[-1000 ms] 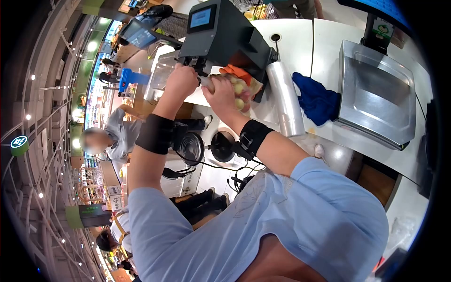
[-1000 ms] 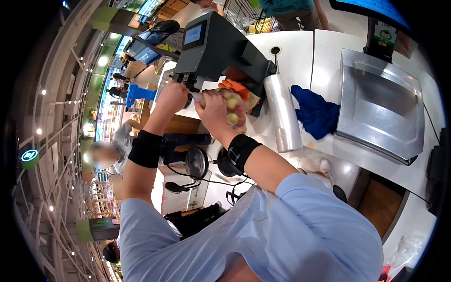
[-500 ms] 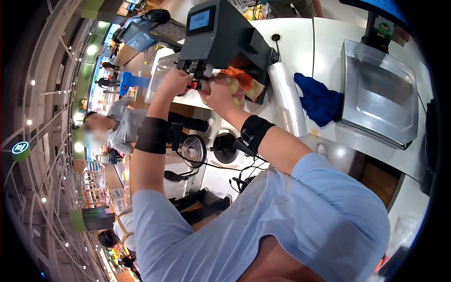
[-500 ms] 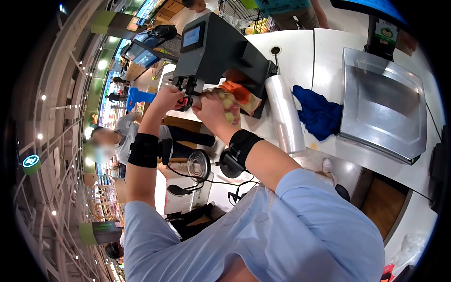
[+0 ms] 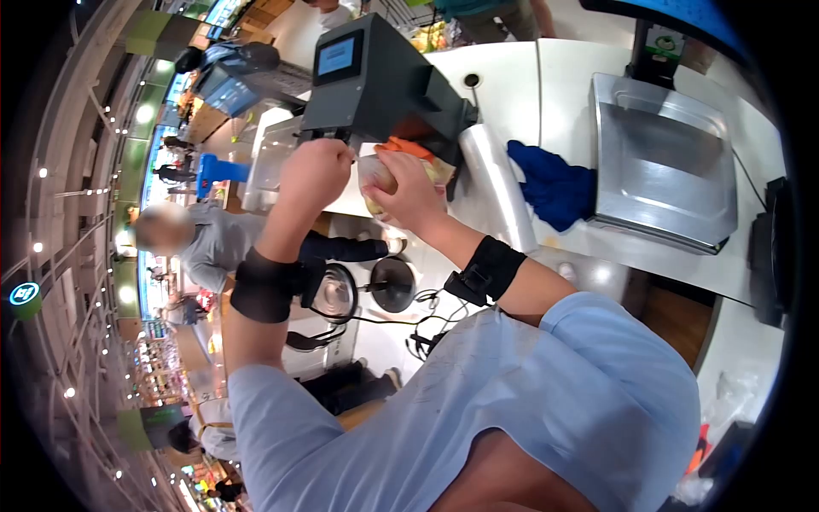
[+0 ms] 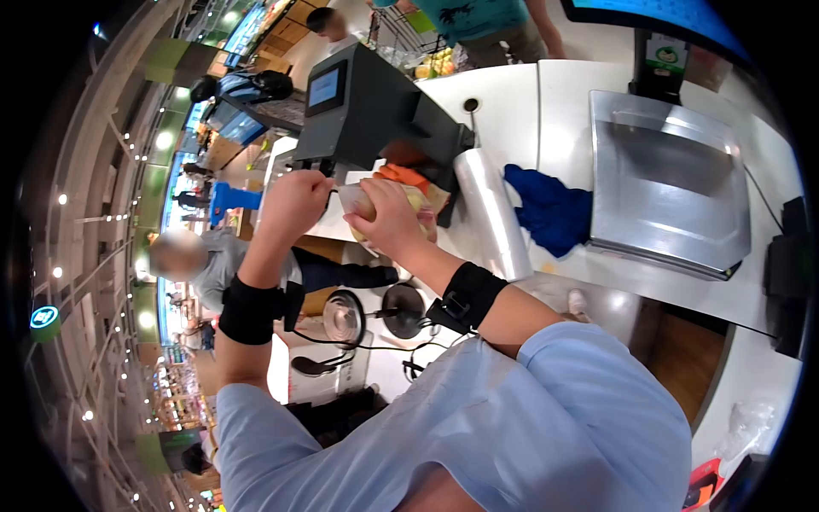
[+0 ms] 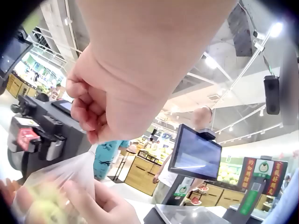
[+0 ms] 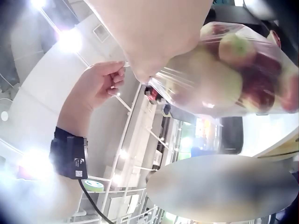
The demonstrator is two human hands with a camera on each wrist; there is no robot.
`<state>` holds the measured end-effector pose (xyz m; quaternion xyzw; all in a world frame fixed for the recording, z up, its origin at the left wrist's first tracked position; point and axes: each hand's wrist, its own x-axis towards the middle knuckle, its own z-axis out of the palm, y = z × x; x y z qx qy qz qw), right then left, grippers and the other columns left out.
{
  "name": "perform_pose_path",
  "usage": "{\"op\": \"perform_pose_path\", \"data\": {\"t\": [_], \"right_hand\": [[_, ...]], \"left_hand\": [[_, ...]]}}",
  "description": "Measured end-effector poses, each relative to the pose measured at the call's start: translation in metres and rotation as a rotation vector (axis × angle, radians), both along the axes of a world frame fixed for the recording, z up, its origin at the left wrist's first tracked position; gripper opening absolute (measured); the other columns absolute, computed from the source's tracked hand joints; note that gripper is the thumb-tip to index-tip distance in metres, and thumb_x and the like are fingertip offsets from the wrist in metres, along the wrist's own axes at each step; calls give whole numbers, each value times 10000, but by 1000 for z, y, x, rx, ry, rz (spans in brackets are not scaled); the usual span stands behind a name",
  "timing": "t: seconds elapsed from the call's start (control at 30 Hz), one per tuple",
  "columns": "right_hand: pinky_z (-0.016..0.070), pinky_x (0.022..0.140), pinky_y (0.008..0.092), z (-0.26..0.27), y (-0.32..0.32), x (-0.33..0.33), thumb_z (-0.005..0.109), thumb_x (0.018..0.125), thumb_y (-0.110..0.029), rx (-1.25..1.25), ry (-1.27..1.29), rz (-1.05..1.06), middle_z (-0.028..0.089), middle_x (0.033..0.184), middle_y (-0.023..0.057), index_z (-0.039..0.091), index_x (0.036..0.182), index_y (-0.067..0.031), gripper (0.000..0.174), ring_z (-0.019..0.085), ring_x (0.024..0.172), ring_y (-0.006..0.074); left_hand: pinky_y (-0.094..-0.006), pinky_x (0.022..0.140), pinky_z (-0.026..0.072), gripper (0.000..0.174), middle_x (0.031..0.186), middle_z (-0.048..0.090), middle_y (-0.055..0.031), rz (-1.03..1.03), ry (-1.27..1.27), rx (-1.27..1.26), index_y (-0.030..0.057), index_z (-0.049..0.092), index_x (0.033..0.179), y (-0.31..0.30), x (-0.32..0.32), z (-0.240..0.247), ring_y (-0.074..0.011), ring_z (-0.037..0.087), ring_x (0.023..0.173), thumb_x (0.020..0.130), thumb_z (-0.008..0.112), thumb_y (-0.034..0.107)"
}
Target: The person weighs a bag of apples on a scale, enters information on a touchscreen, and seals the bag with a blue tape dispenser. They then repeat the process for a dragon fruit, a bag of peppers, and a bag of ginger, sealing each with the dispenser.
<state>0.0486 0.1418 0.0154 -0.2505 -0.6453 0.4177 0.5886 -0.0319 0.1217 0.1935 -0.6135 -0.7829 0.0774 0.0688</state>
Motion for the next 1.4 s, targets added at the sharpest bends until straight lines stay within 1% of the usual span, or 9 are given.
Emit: {"op": "perform_pose_path", "data": {"t": [0.13,0.23,0.5,0.77,0.87,1.1,1.2,1.27,1.4], "right_hand": [[432,943,404,22,17,56,768,711,-253,-88,13,-6,599,1142,158,587,1145,4,536,538,1088,326],[442,929,402,30,33,95,748,728,-211,-50,-79,-75,605,1137,145,593,1135,-9,481,554,1059,320],[457,882,377,27,53,199,715,750,-106,76,-151,-286,624,1015,109,636,961,-27,239,575,992,298],[494,724,287,14,52,266,663,815,-89,-159,-133,-232,631,921,83,645,904,-17,116,618,834,195],[496,700,274,17,51,280,652,827,-69,-132,-121,-267,628,870,85,641,872,-5,79,618,768,182],[488,678,264,11,55,306,643,837,-50,-153,-163,-284,618,827,82,630,847,13,64,603,727,168],[486,671,255,8,57,313,638,844,-42,-185,-161,-291,616,831,82,628,847,23,67,603,719,150],[487,672,254,7,59,317,638,847,-44,-191,-167,-292,617,832,81,630,849,25,69,605,718,149],[489,673,252,5,62,320,640,849,-47,-206,-171,-293,620,832,78,635,851,26,73,609,719,149]], "left_hand": [[-443,704,508,242,771,653,-176,97,-213,18,62,699,801,25,28,23,-369,633,788,844,591,274],[-391,593,452,310,613,580,-168,-120,-332,129,-23,641,719,47,29,23,-331,589,613,857,577,247],[-400,614,450,329,624,573,-184,-346,-363,219,-19,636,697,138,79,30,-329,588,635,823,562,276],[-439,692,491,306,718,635,-196,-397,-379,337,-30,664,777,227,119,29,-371,618,722,792,561,258],[-444,866,498,281,1035,655,-211,-318,-354,239,23,703,922,253,129,31,-394,607,1001,785,537,203],[-455,886,489,322,1078,643,-247,-203,-511,295,-13,681,988,320,130,8,-398,605,1042,797,548,209],[-425,801,513,271,891,666,-219,-166,-517,463,30,720,839,357,123,-7,-379,636,889,779,579,253],[-439,864,502,328,1085,641,-252,-162,-528,338,-21,679,994,365,128,-5,-395,608,1048,795,573,216],[-432,854,507,317,1072,644,-254,-153,-521,299,-18,684,983,390,117,-17,-392,610,1045,788,580,209]]}}
